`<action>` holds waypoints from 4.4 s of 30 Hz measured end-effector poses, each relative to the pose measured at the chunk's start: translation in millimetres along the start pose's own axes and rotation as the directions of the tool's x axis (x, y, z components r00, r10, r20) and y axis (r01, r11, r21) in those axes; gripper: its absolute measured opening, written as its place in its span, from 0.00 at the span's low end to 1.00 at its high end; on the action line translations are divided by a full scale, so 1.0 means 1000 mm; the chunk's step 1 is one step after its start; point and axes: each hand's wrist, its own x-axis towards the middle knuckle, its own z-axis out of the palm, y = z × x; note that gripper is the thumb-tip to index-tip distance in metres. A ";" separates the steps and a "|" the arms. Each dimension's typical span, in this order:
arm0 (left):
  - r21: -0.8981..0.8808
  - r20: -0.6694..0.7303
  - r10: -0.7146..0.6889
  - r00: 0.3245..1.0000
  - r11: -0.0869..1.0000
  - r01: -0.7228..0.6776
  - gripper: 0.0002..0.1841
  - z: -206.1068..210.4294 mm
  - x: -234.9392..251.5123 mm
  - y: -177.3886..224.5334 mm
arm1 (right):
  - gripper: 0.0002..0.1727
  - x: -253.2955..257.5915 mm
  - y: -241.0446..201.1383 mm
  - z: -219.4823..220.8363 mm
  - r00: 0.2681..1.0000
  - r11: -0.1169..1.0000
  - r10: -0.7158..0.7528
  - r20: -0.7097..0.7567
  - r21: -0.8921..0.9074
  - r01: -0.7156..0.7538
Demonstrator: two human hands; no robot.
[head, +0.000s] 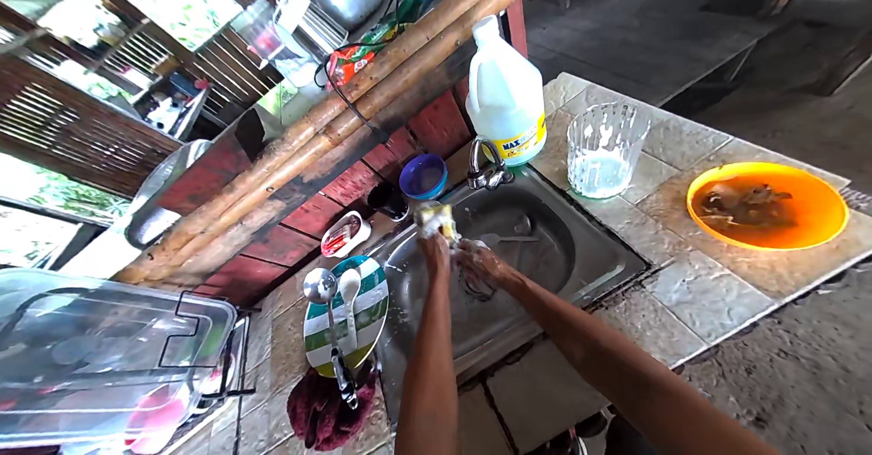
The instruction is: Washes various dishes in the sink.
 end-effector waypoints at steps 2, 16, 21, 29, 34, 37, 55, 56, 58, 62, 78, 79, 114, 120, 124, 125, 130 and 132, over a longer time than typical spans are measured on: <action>-0.190 -0.088 -0.082 0.993 0.980 0.064 0.16 -0.003 0.019 -0.006 | 0.19 -0.004 -0.002 0.008 1.000 0.988 -0.020 0.016 -0.154 0.022; 0.315 -0.287 -0.026 0.957 0.942 0.120 0.20 -0.116 -0.015 -0.016 | 0.24 0.019 0.029 -0.040 0.965 0.444 0.210 -0.159 -0.864 -0.239; 0.613 -0.243 -0.257 0.935 0.706 0.354 0.23 -0.199 0.006 -0.011 | 0.24 0.031 0.053 -0.049 0.936 0.261 0.224 -0.273 -0.908 -0.327; 0.637 0.071 -0.203 0.977 0.763 0.112 0.26 -0.130 -0.036 0.027 | 0.23 0.024 0.020 -0.010 0.977 0.760 0.145 -0.157 -0.615 -0.212; 0.046 0.294 0.032 0.955 0.998 -0.047 0.19 -0.007 -0.033 -0.023 | 0.19 -0.009 0.025 0.006 0.973 0.973 0.023 -0.229 -0.217 -0.074; 0.108 0.203 -0.018 0.979 0.994 -0.004 0.16 0.030 -0.026 -0.018 | 0.20 -0.011 0.019 -0.008 0.962 0.889 -0.089 -0.258 -0.457 -0.040; 0.052 0.140 0.089 0.986 0.994 -0.098 0.19 0.048 -0.044 0.008 | 0.17 -0.029 -0.009 -0.038 0.910 0.906 -0.113 -0.400 -0.417 -0.071; 0.043 0.176 0.094 0.980 0.994 -0.103 0.19 0.048 -0.050 0.009 | 0.17 -0.028 -0.009 -0.040 0.903 0.914 -0.121 -0.412 -0.402 -0.060; 0.138 0.209 0.108 0.972 0.981 -0.139 0.20 0.045 -0.048 0.016 | 0.16 -0.028 -0.003 -0.040 0.886 0.913 -0.202 -0.418 -0.409 0.016; 0.345 0.162 0.109 0.981 0.925 -0.160 0.23 0.042 -0.030 0.028 | 0.16 -0.030 -0.005 -0.040 0.881 0.907 -0.255 -0.399 -0.414 0.075; 0.313 0.389 0.018 0.921 0.938 -0.150 0.24 0.022 -0.125 0.000 | 0.17 -0.004 0.025 -0.056 0.878 0.868 -0.091 -0.471 0.396 0.302; 0.339 0.415 0.020 0.910 0.925 -0.175 0.24 0.013 -0.130 -0.001 | 0.16 -0.004 0.027 -0.055 0.870 0.869 -0.089 -0.484 0.390 0.306; 0.550 -0.231 -0.032 0.972 0.820 0.157 0.36 -0.188 -0.081 0.019 | 0.26 0.011 0.030 -0.029 0.868 0.425 0.254 -0.427 -0.757 -0.497; 0.141 0.186 0.048 0.981 0.987 -0.075 0.22 -0.096 -0.064 0.006 | 0.21 0.020 0.026 -0.040 0.902 0.860 0.210 -0.377 -0.368 -0.354; 0.104 0.405 0.057 0.913 0.989 -0.108 0.23 -0.014 -0.027 -0.036 | 0.17 -0.012 0.011 -0.005 0.965 0.992 0.113 -0.235 -0.029 -0.123; 0.115 0.394 0.101 0.914 0.981 -0.158 0.22 0.000 -0.022 -0.042 | 0.16 -0.018 0.011 -0.004 0.970 0.996 0.080 -0.228 0.047 -0.071; -0.058 0.231 -0.062 0.971 0.995 0.078 0.18 0.032 0.005 -0.027 | 0.15 -0.010 0.018 -0.021 0.977 0.996 -0.023 -0.211 -0.088 0.004; -0.091 0.199 -0.111 0.974 0.987 0.131 0.19 0.034 0.007 -0.015 | 0.17 -0.012 0.005 -0.024 0.979 0.933 -0.070 -0.193 -0.361 -0.004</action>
